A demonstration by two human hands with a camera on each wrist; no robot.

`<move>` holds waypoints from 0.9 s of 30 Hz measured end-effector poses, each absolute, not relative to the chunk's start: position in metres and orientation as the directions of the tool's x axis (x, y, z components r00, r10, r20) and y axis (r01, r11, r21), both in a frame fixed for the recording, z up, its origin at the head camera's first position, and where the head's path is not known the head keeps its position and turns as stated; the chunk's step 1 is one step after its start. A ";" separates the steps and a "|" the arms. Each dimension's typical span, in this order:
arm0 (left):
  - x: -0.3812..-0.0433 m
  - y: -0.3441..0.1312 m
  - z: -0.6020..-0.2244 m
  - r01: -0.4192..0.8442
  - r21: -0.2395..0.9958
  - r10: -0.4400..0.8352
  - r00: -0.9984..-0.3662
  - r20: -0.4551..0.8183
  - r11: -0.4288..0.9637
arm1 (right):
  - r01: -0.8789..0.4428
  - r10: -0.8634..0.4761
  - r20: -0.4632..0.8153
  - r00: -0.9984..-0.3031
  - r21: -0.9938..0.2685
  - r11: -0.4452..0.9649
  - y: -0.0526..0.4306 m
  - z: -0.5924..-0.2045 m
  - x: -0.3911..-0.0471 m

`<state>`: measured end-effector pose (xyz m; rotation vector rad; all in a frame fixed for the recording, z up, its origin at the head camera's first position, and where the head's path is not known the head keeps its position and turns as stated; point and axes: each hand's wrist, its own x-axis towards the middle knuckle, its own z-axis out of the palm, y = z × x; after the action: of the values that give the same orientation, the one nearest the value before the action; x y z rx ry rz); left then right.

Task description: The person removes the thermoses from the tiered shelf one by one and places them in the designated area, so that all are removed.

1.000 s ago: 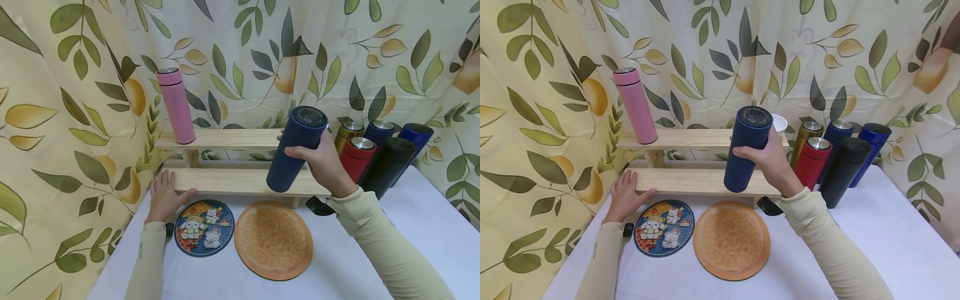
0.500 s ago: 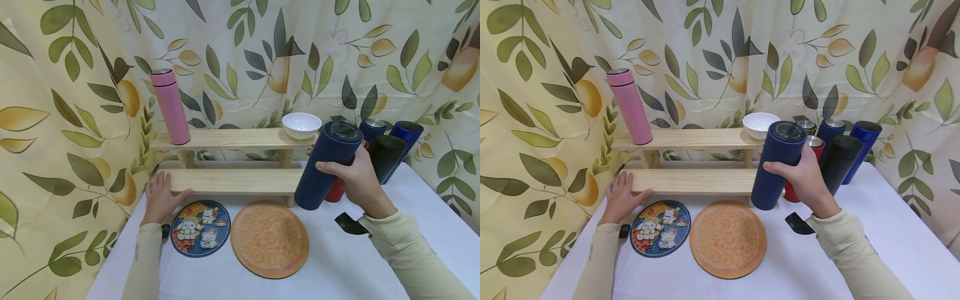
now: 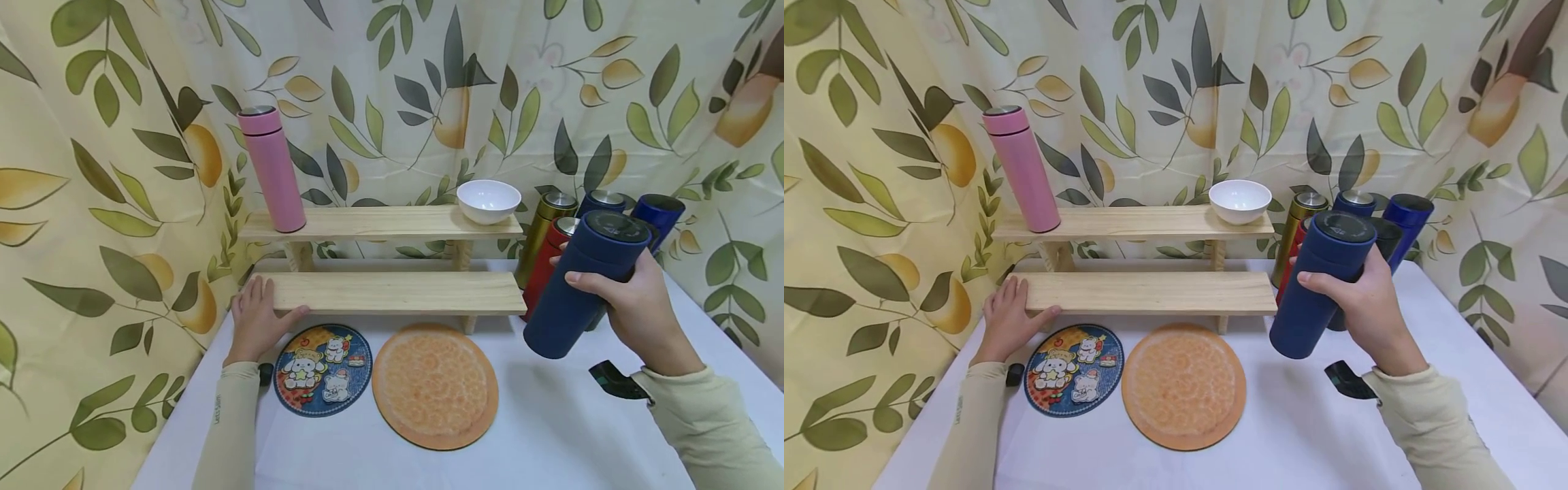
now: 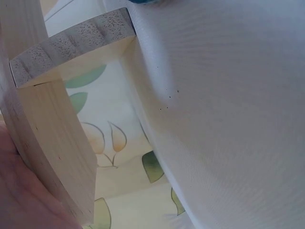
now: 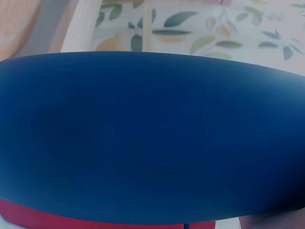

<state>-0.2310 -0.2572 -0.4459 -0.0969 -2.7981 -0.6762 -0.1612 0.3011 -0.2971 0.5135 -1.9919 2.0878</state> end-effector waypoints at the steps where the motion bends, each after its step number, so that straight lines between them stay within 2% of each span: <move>1: -0.231 -0.258 -0.446 0.125 0.439 0.003 -0.963 0.268 0.890 | -0.386 -0.085 0.391 -0.916 -0.920 -0.073 0.305 -0.298 -0.161; 9: -0.230 -0.258 -0.447 0.121 0.442 0.005 -0.967 0.255 0.889 | -0.382 -0.036 0.386 -0.922 -0.920 -0.093 0.335 -0.302 -0.155; 20: -0.231 -0.258 -0.448 0.115 0.436 0.000 -0.967 0.255 0.893 | -0.319 0.110 0.319 -0.941 -0.948 0.016 0.374 -0.313 -0.149; 22: -0.231 -0.258 -0.447 0.115 0.438 -0.001 -0.967 0.255 0.892 | -0.299 0.150 0.306 -0.940 -0.952 0.070 0.380 -0.313 -0.149; 27: -0.233 -0.259 -0.447 0.112 0.440 -0.004 -0.967 0.254 0.891 | -0.191 0.238 0.274 -0.932 -0.928 0.319 0.398 -0.317 -0.149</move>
<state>-0.2327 -0.2591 -0.4470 -0.0819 -2.8095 -0.6760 -0.1494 0.3975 -0.3173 -0.0414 -2.2308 1.6446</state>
